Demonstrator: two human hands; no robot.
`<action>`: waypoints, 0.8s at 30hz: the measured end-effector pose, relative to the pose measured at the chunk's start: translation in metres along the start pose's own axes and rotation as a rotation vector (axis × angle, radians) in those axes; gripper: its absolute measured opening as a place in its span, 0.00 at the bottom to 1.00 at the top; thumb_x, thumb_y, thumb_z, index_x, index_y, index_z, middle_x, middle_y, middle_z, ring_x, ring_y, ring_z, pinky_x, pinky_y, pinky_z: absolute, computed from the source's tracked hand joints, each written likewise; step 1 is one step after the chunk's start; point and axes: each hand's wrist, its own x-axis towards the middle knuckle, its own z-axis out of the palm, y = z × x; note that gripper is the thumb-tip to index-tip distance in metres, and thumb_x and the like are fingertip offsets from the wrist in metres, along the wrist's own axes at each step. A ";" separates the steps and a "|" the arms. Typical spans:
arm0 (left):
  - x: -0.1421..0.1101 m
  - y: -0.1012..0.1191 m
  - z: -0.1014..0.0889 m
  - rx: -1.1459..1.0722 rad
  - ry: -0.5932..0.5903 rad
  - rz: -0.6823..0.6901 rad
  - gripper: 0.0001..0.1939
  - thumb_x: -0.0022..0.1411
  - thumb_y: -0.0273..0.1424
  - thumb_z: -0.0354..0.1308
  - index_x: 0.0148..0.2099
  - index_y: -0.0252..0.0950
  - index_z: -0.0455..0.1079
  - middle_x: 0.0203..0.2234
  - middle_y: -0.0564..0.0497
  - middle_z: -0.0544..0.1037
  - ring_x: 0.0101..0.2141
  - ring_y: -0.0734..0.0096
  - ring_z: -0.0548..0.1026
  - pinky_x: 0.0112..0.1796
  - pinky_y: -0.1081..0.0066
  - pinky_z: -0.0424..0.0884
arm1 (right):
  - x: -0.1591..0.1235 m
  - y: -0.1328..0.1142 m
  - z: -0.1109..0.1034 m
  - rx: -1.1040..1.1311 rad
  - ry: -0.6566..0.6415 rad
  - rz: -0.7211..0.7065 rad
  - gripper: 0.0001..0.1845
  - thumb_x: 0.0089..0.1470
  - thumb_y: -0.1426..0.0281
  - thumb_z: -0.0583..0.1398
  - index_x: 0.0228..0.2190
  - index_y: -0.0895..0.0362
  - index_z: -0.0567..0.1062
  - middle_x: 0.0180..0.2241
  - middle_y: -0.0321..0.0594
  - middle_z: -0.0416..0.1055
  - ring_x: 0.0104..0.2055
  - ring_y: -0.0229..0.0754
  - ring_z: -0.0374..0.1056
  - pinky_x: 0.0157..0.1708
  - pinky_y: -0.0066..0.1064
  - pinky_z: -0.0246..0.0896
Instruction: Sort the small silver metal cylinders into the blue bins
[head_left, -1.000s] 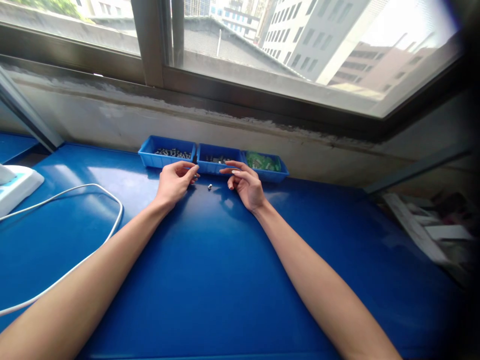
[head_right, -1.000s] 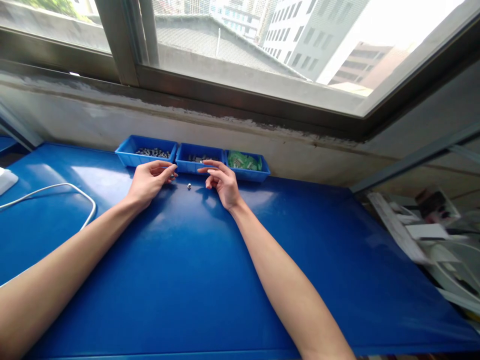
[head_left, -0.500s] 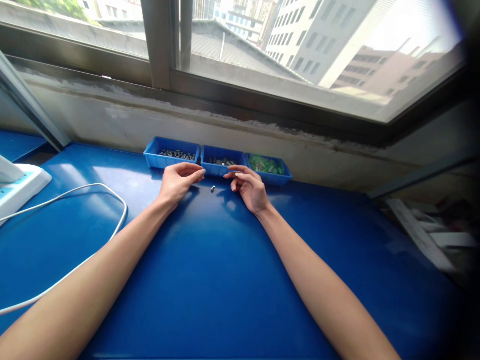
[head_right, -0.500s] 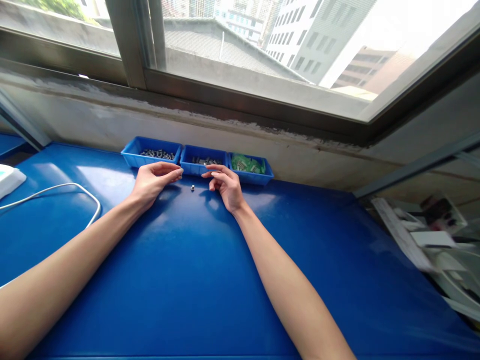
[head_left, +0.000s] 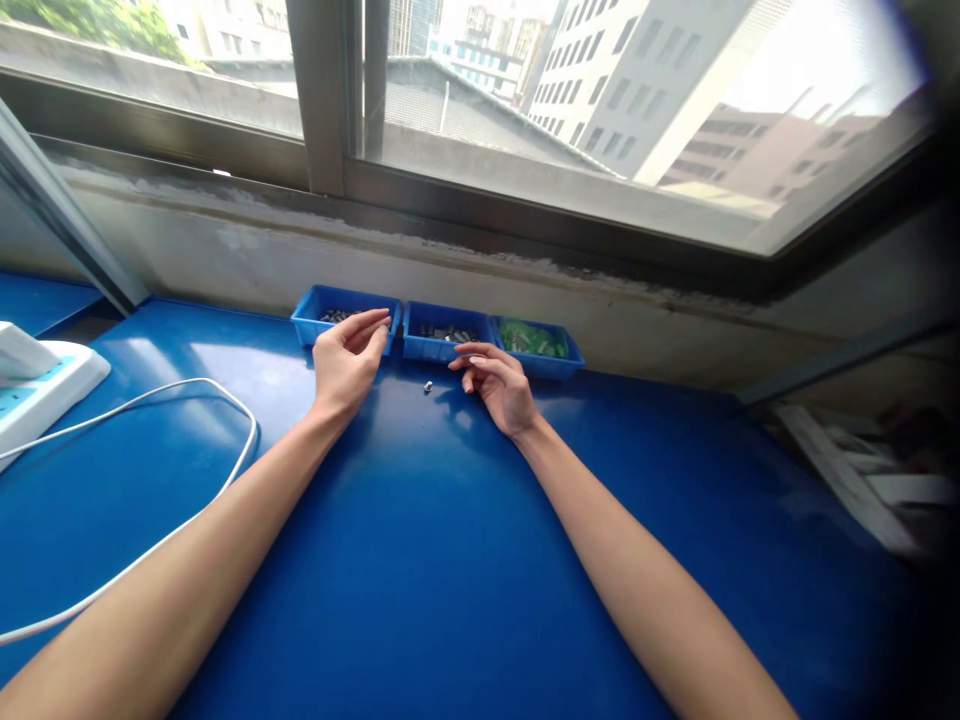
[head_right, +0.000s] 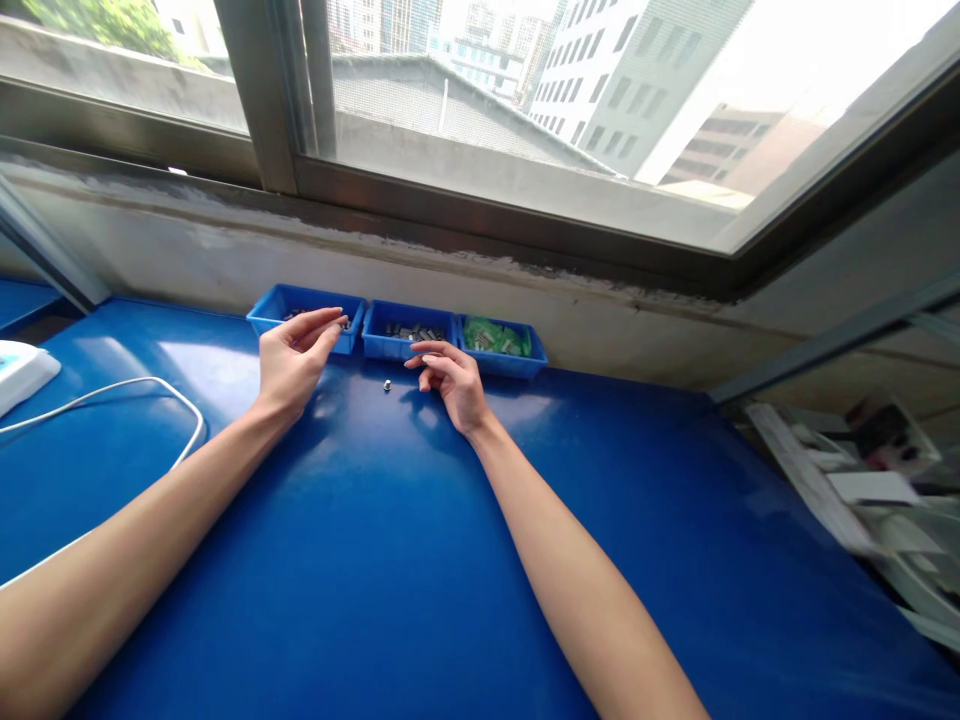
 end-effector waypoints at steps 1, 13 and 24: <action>-0.003 0.001 0.002 0.043 -0.026 0.035 0.15 0.60 0.37 0.64 0.47 0.34 0.79 0.42 0.44 0.84 0.45 0.60 0.82 0.50 0.64 0.77 | 0.000 0.000 0.000 0.004 -0.003 -0.001 0.14 0.50 0.67 0.62 0.39 0.57 0.80 0.34 0.42 0.79 0.24 0.36 0.64 0.27 0.31 0.60; -0.019 -0.014 0.007 0.673 -0.679 0.514 0.12 0.68 0.28 0.54 0.48 0.36 0.79 0.47 0.43 0.81 0.46 0.58 0.76 0.49 0.61 0.74 | 0.000 0.005 0.007 -0.246 -0.022 -0.033 0.12 0.52 0.64 0.65 0.37 0.58 0.80 0.31 0.39 0.78 0.23 0.35 0.65 0.28 0.31 0.61; -0.014 -0.011 0.005 0.505 -0.412 0.329 0.07 0.66 0.31 0.60 0.42 0.36 0.79 0.33 0.48 0.80 0.32 0.69 0.77 0.37 0.70 0.72 | 0.001 0.007 0.010 -0.305 0.025 -0.055 0.11 0.52 0.64 0.64 0.36 0.58 0.80 0.30 0.40 0.79 0.22 0.34 0.65 0.27 0.29 0.61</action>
